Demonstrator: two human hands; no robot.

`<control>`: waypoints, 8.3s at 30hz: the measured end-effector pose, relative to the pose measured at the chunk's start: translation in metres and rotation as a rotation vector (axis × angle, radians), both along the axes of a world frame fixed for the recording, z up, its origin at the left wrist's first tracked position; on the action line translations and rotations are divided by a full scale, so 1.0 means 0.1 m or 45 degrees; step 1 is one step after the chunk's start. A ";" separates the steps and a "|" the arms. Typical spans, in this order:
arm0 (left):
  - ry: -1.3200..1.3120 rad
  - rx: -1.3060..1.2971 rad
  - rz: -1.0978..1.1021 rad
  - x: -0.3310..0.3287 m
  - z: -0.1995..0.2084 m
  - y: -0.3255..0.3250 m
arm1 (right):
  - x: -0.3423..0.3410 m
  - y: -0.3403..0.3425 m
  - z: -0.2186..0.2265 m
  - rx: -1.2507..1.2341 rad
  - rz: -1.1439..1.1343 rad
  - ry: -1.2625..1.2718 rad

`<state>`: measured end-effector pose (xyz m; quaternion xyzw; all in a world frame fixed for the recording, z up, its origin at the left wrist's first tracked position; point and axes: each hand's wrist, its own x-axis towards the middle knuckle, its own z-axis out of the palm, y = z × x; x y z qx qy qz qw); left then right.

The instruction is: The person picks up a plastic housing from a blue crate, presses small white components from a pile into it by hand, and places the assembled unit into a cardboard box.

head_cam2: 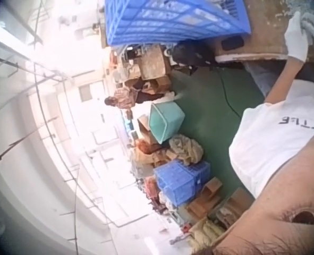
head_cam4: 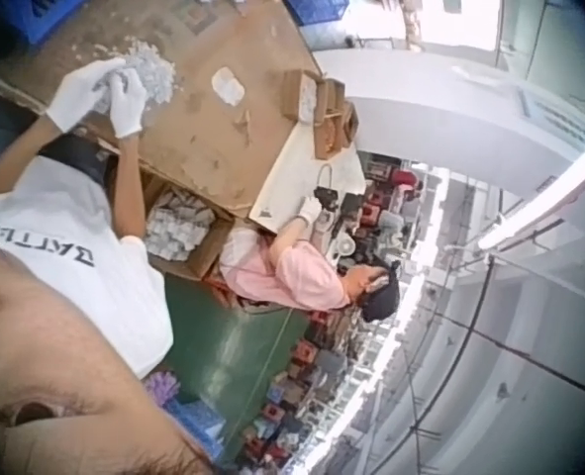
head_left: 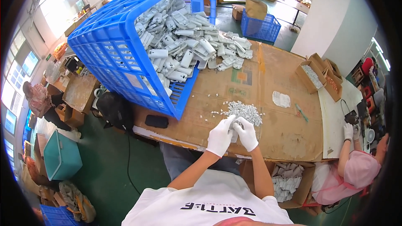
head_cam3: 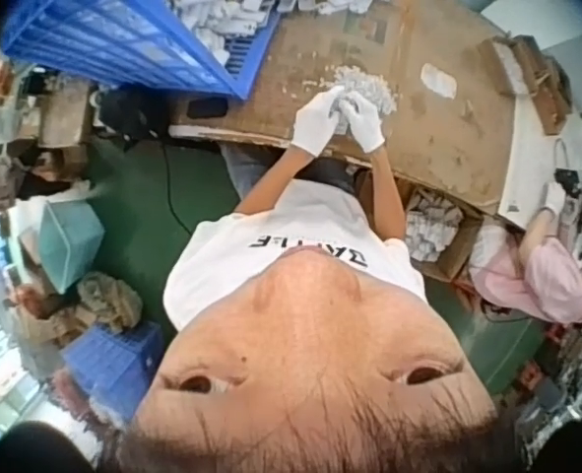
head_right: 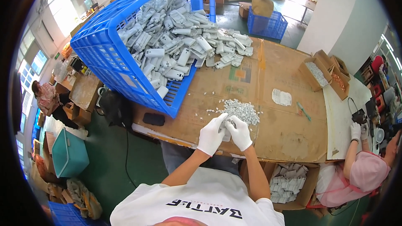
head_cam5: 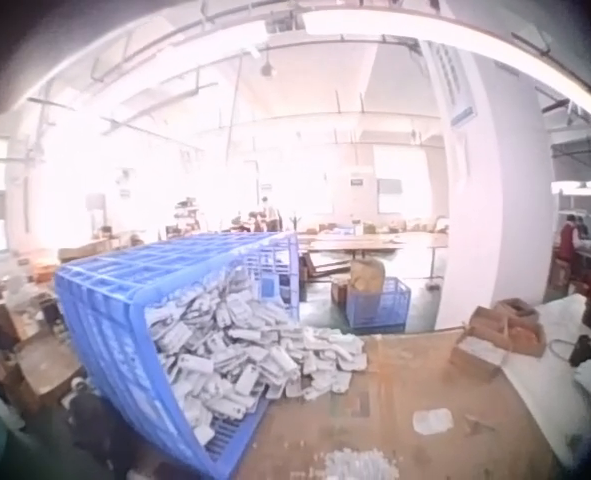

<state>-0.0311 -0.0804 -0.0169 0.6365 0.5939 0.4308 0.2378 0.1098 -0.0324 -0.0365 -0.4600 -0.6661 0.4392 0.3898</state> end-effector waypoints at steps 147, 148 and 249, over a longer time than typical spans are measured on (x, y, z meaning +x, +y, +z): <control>-0.548 -0.511 -0.291 -0.69 -0.13 1.89 | 1.15 0.90 -0.25 0.722 -0.108 -1.075; -0.608 -0.542 -0.348 -0.67 -0.03 1.70 | 1.14 0.93 -0.24 0.712 -0.075 -1.157; -0.888 -0.096 0.156 -0.35 0.12 -0.02 | -0.62 -0.24 0.28 -0.080 -0.245 0.214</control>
